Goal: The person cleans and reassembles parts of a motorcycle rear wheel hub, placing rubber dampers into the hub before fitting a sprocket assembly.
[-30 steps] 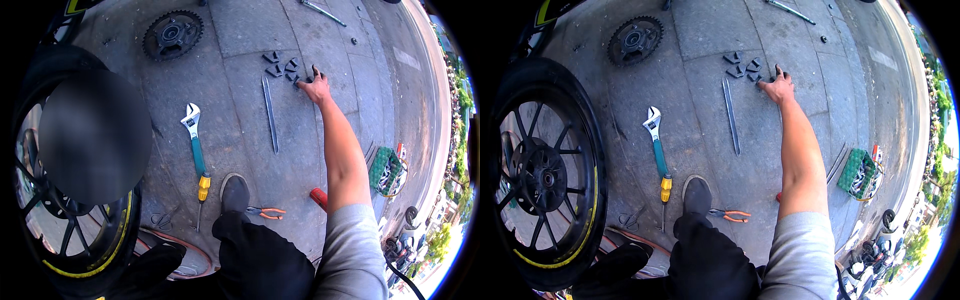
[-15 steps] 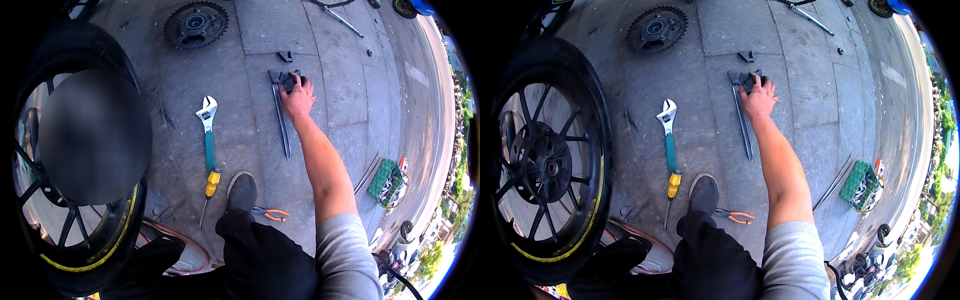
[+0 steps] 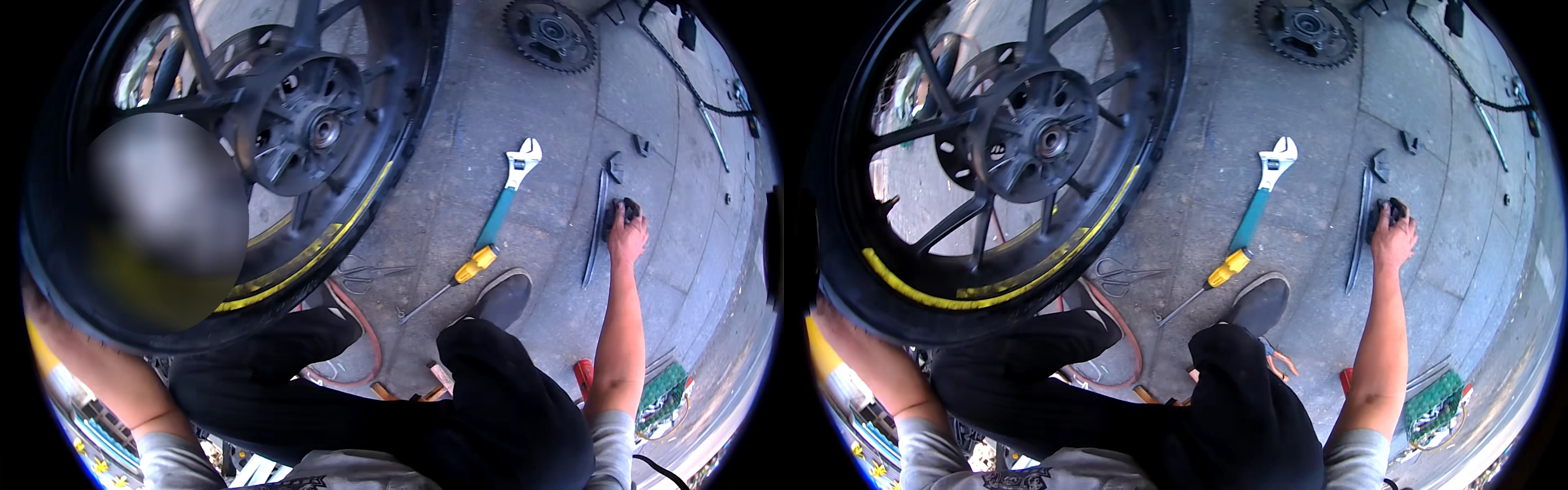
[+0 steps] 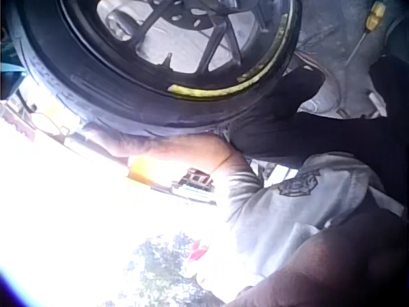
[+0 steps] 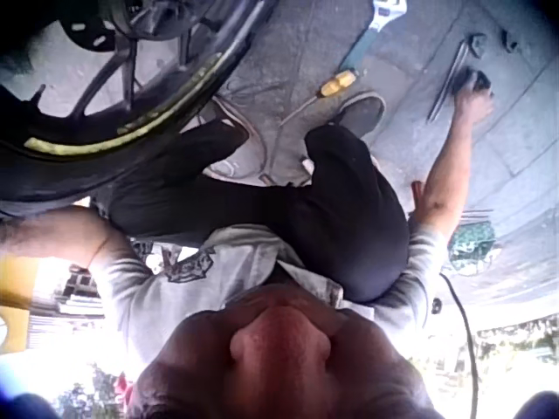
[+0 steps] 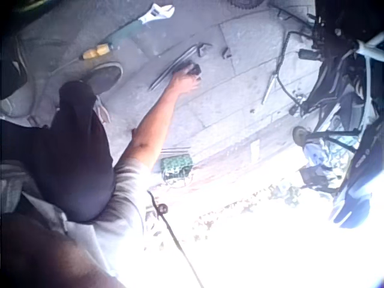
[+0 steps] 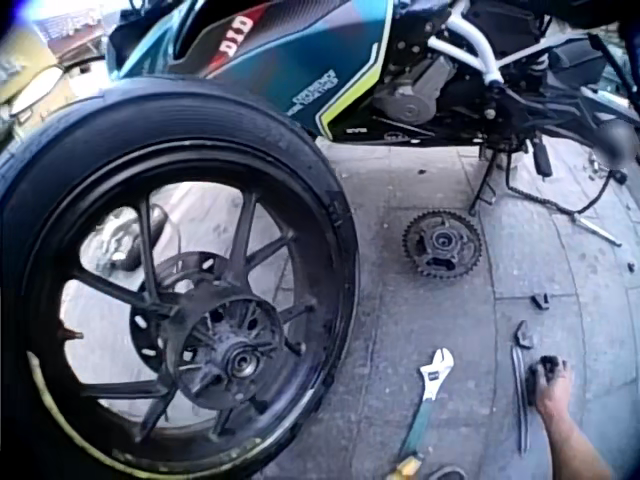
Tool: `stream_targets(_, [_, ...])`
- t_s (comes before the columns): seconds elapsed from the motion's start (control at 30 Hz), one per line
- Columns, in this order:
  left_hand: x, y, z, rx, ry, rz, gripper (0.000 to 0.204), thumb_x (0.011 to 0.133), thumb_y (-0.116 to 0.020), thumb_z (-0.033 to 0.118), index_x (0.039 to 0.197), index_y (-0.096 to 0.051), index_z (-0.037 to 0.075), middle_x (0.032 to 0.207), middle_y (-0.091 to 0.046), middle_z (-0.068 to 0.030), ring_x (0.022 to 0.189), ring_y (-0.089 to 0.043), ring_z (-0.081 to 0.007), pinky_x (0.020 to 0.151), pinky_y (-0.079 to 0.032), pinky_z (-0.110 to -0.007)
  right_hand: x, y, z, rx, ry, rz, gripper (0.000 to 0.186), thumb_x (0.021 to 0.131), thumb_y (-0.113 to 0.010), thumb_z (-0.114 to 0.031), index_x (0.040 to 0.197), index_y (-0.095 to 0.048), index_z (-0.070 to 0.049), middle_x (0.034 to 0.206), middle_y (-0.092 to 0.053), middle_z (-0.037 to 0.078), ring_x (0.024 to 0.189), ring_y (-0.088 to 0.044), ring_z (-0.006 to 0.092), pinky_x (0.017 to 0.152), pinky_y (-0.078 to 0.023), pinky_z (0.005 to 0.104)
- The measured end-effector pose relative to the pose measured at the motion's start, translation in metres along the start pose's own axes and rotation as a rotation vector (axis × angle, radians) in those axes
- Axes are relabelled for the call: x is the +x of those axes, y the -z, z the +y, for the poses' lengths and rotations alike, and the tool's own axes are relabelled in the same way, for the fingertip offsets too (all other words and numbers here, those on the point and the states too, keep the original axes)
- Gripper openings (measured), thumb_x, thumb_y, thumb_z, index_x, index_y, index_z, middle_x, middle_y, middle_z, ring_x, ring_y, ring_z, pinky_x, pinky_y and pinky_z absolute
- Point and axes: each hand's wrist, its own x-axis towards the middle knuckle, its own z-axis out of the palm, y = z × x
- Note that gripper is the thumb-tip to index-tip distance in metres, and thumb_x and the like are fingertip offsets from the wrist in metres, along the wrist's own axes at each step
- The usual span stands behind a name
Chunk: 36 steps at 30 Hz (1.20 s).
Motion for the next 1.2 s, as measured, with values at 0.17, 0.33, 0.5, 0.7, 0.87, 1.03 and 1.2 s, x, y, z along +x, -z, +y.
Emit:
stream_targets(0.17, [-0.005, 0.019, -0.011, -0.054, 0.038, 0.0, 0.05, 0.107, -0.065, 0.033, 0.146, -0.064, 0.002, 0.136, -0.073, -0.0158, 0.118, -0.074, -0.025, 0.107, -0.057, -0.036, -0.02, 0.011, -0.028, 0.115, 0.093, 0.16, 0.046, 0.101, -0.069, -0.053, 0.131, -0.069, -0.018, 0.133, -0.062, 0.019, 0.122, -0.063, 0.0423, 0.103, -0.052, 0.0535])
stream_targets(0.33, [-0.011, 0.019, -0.03, -0.337, 0.248, -0.167, 0.045, 0.109, -0.062, 0.031, 0.141, -0.067, 0.0, 0.131, -0.076, -0.016, 0.114, -0.076, -0.0259, 0.107, -0.058, -0.038, -0.039, 0.045, -0.086, 0.531, 0.331, 0.183, 0.034, 0.094, -0.082, -0.032, 0.116, -0.069, -0.008, 0.122, -0.064, 0.015, 0.113, -0.068, 0.034, 0.096, -0.055, 0.0473])
stream_targets(0.5, [-0.018, 0.028, -0.037, -0.436, 0.285, -0.297, 0.043, 0.11, -0.06, 0.032, 0.139, -0.069, 0.001, 0.129, -0.077, -0.0152, 0.112, -0.077, -0.0252, 0.103, -0.06, -0.037, -0.111, 0.102, -0.237, 0.736, 0.528, -0.318, 0.038, 0.093, -0.08, -0.014, 0.129, -0.069, -0.007, 0.123, -0.064, 0.015, 0.112, -0.068, 0.0277, 0.101, -0.057, 0.0413])
stream_targets(0.7, [-0.03, 0.011, -0.017, -0.454, 0.244, -0.23, 0.046, 0.112, -0.054, 0.036, 0.139, -0.067, 0.001, 0.126, -0.078, -0.0163, 0.108, -0.079, -0.0266, 0.098, -0.063, -0.038, -0.156, 0.162, -0.364, 0.966, 0.906, -0.515, 0.044, 0.093, -0.079, -0.017, 0.135, -0.07, -0.007, 0.121, -0.07, 0.015, 0.113, -0.07, 0.026, 0.101, -0.057, 0.0378])
stream_targets(0.87, [-0.021, 0.031, -0.023, -0.433, 0.234, -0.202, 0.049, 0.114, -0.048, 0.037, 0.143, -0.065, 0.003, 0.135, -0.074, -0.0154, 0.12, -0.075, -0.0298, 0.106, -0.06, -0.043, -0.161, 0.163, -0.415, 1.175, 1.059, -0.236, 0.029, 0.095, -0.072, -0.01, 0.124, -0.074, -0.009, 0.116, -0.07, 0.013, 0.107, -0.07, 0.0318, 0.097, -0.057, 0.0417])
stream_targets(1.03, [-0.01, 0.047, -0.026, -0.381, 0.19, -0.203, 0.054, 0.115, -0.038, 0.038, 0.149, -0.062, 0.004, 0.143, -0.07, -0.0144, 0.128, -0.071, -0.0325, 0.116, -0.054, -0.047, -0.154, 0.166, -0.427, 1.051, 1.357, 0.053, 0.031, 0.092, -0.071, -0.006, 0.122, -0.073, -0.009, 0.115, -0.069, 0.011, 0.11, -0.069, 0.0329, 0.095, -0.059, 0.0414])
stream_targets(1.2, [-0.031, 0.001, -0.006, -0.135, 0.061, 0.129, 0.053, 0.114, -0.045, 0.041, 0.144, -0.065, 0.003, 0.138, -0.073, -0.0147, 0.12, -0.075, -0.0295, 0.107, -0.059, -0.043, -0.152, 0.16, -0.442, 0.968, 1.411, 0.261, 0.034, 0.085, -0.075, -0.007, 0.12, -0.071, -0.008, 0.112, -0.068, 0.012, 0.104, -0.071, 0.0356, 0.091, -0.06, 0.0423])
